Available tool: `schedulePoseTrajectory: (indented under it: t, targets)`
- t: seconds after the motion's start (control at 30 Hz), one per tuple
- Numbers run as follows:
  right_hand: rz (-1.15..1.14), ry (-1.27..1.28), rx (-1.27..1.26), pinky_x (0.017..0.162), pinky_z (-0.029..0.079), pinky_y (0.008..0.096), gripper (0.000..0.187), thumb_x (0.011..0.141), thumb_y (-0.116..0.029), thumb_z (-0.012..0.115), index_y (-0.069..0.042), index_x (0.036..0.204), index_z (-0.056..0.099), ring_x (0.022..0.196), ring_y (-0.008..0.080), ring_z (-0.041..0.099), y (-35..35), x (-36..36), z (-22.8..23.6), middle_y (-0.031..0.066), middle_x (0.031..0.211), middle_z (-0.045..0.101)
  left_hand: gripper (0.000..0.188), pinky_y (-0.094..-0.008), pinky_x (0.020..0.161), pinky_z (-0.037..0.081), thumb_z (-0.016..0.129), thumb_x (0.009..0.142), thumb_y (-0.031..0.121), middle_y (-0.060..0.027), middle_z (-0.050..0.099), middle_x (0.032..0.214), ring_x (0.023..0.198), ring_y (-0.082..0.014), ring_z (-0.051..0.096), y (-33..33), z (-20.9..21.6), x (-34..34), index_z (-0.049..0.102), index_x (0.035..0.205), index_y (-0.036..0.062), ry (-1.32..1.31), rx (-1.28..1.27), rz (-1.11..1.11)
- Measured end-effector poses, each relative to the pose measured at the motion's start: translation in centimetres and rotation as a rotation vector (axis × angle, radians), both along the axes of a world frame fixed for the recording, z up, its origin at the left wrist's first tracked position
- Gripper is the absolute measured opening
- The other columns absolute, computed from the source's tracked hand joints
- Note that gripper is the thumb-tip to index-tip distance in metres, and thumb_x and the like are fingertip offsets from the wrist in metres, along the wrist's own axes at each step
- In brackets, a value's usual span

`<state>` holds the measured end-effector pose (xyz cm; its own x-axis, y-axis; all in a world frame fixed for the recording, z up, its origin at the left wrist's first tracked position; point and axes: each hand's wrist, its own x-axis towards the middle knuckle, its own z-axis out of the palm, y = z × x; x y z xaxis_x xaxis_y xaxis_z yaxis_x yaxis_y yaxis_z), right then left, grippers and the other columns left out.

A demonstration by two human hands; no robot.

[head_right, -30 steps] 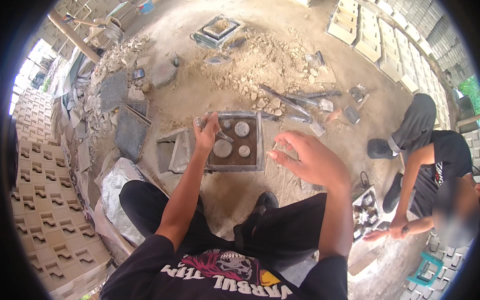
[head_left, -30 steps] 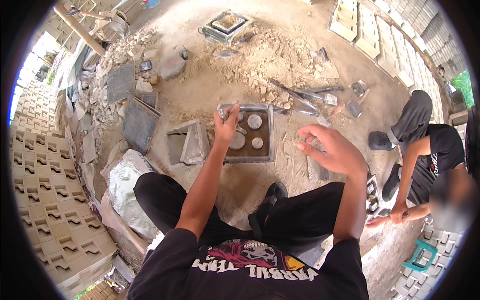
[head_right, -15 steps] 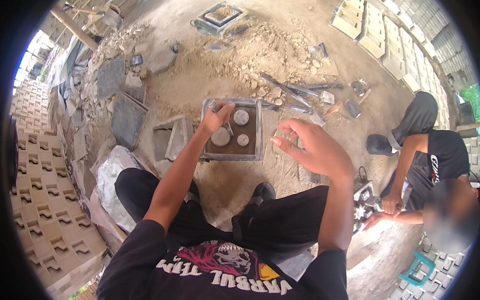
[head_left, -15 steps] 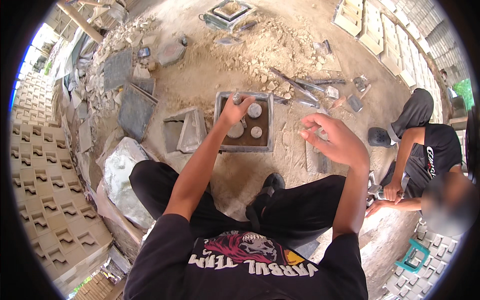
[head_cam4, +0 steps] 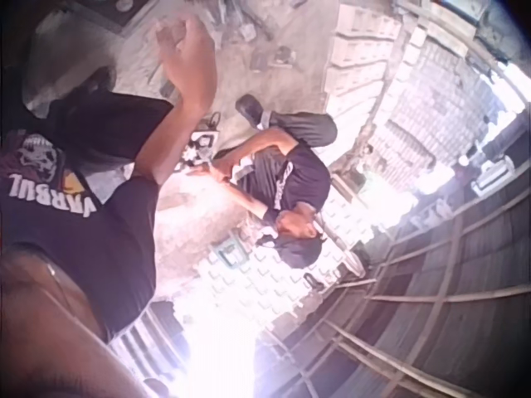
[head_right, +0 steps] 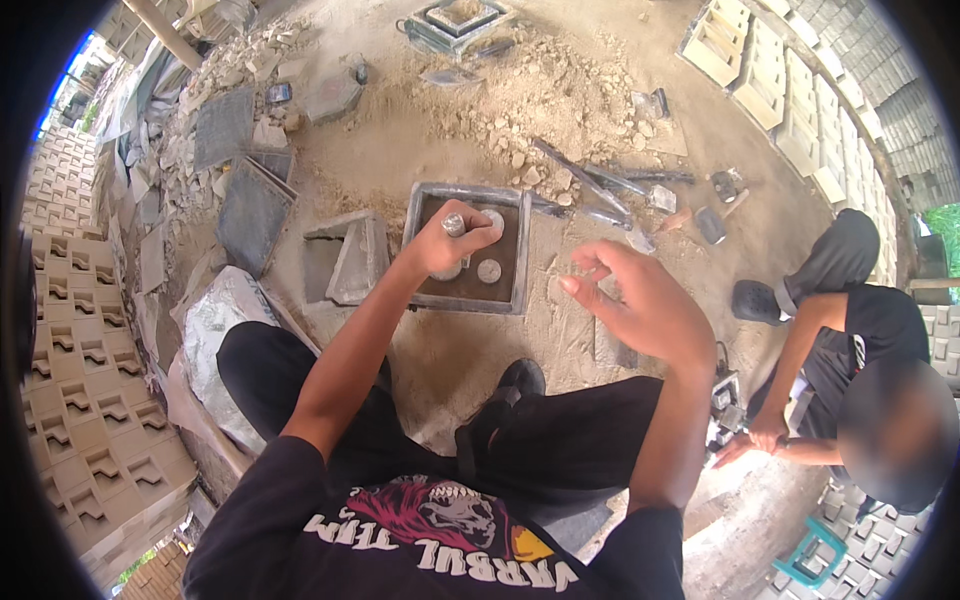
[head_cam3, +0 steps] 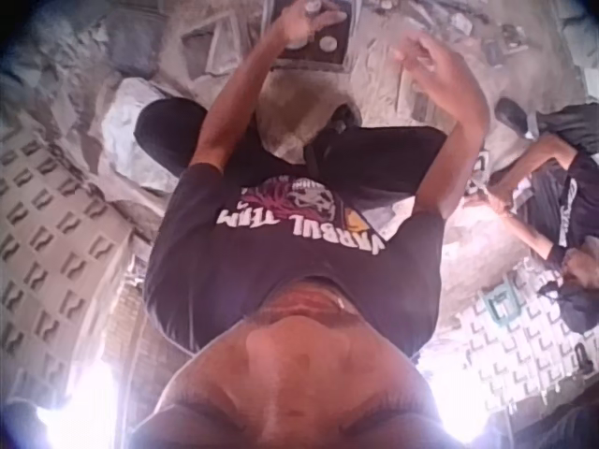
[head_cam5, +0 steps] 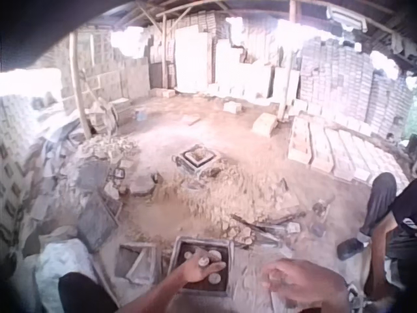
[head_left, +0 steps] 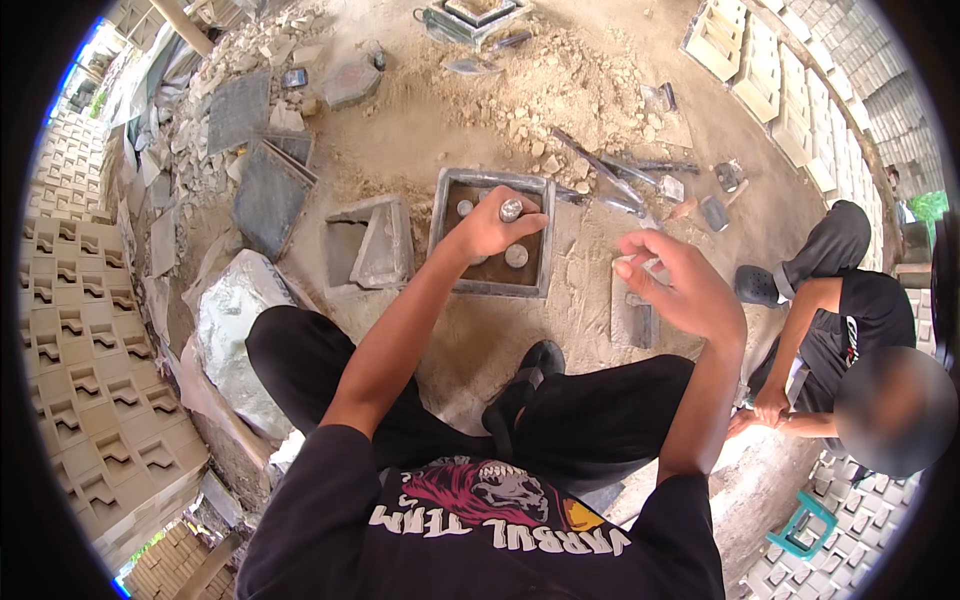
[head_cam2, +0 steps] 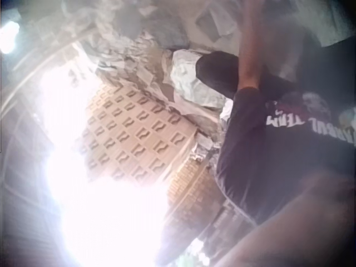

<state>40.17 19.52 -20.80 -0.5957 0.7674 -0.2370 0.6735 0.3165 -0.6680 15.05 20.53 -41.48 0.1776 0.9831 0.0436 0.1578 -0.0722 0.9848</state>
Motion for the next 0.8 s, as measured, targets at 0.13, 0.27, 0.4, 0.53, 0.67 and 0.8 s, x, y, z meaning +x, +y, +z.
schedulePoseTrajectory:
  t: [0.13,0.27,0.4,0.53,0.67,0.8]
  targets:
    - [0.012,0.051,-0.001,0.080,0.049,0.0371,0.046,0.089,-0.040,0.062,0.001,0.109,0.059,0.092,0.0286,0.064,0.3,-0.6,-1.6,0.0169,0.099,0.065,0.036,-0.0283,0.056,0.038,0.059,0.091,0.024,0.0011,0.048,0.057,0.059,-0.0081,0.045,-0.2,-0.4,-1.8,0.052,0.062,0.0039,-0.026,-0.207,-0.205]
    - [0.006,0.056,0.138,0.090,0.046,0.0378,0.051,0.089,-0.037,0.063,0.002,0.119,0.053,0.106,0.0299,0.059,-0.1,-3.4,-4.6,0.0185,0.111,0.061,0.026,-0.0302,0.072,0.043,0.059,0.094,0.032,-0.0023,0.061,0.091,0.082,-0.0108,0.053,-1.0,0.2,-2.1,0.057,0.100,0.0063,0.016,-0.132,-0.121]
    - [0.024,0.221,0.280,0.095,0.043,0.0415,0.056,0.088,-0.035,0.065,0.003,0.125,0.046,0.115,0.0376,0.052,0.2,-6.9,-9.7,0.0244,0.120,0.053,0.046,-0.0397,0.108,0.029,0.060,0.092,0.037,-0.0088,0.050,0.132,0.128,-0.0252,0.042,-0.6,4.3,-3.0,0.050,0.129,0.0114,0.155,0.193,-0.100]
    - [0.082,0.388,0.389,0.091,0.046,0.0383,0.048,0.089,-0.033,0.065,0.001,0.119,0.052,0.107,0.0303,0.059,0.1,-10.6,-14.8,0.0188,0.115,0.061,0.069,-0.0432,0.112,0.021,0.050,0.090,0.057,-0.0154,0.043,0.139,0.135,-0.0301,0.031,-0.1,5.0,-2.8,0.039,0.141,0.0110,0.420,0.311,-0.105]
    - [-0.305,0.368,0.074,0.059,0.045,0.0281,0.041,0.092,-0.040,0.061,0.000,0.084,0.062,0.060,0.0139,0.056,-0.2,-13.1,-15.2,0.0045,0.064,0.059,0.069,-0.0431,0.112,0.023,0.043,0.093,0.055,-0.0180,0.041,0.140,0.133,-0.0333,0.034,0.8,3.5,-5.5,0.038,0.139,0.0044,-0.531,0.084,0.022]
    - [-0.642,0.692,0.051,0.047,0.036,0.0265,0.044,0.093,-0.044,0.058,-0.005,0.074,0.058,0.048,0.0088,0.043,1.3,-16.6,-17.3,-0.0010,0.054,0.047,0.053,-0.0416,0.099,0.036,0.035,0.099,0.039,-0.0245,0.050,0.128,0.118,-0.0366,0.048,-0.5,-8.3,-11.7,0.043,0.132,-0.0004,0.225,-0.217,0.637]
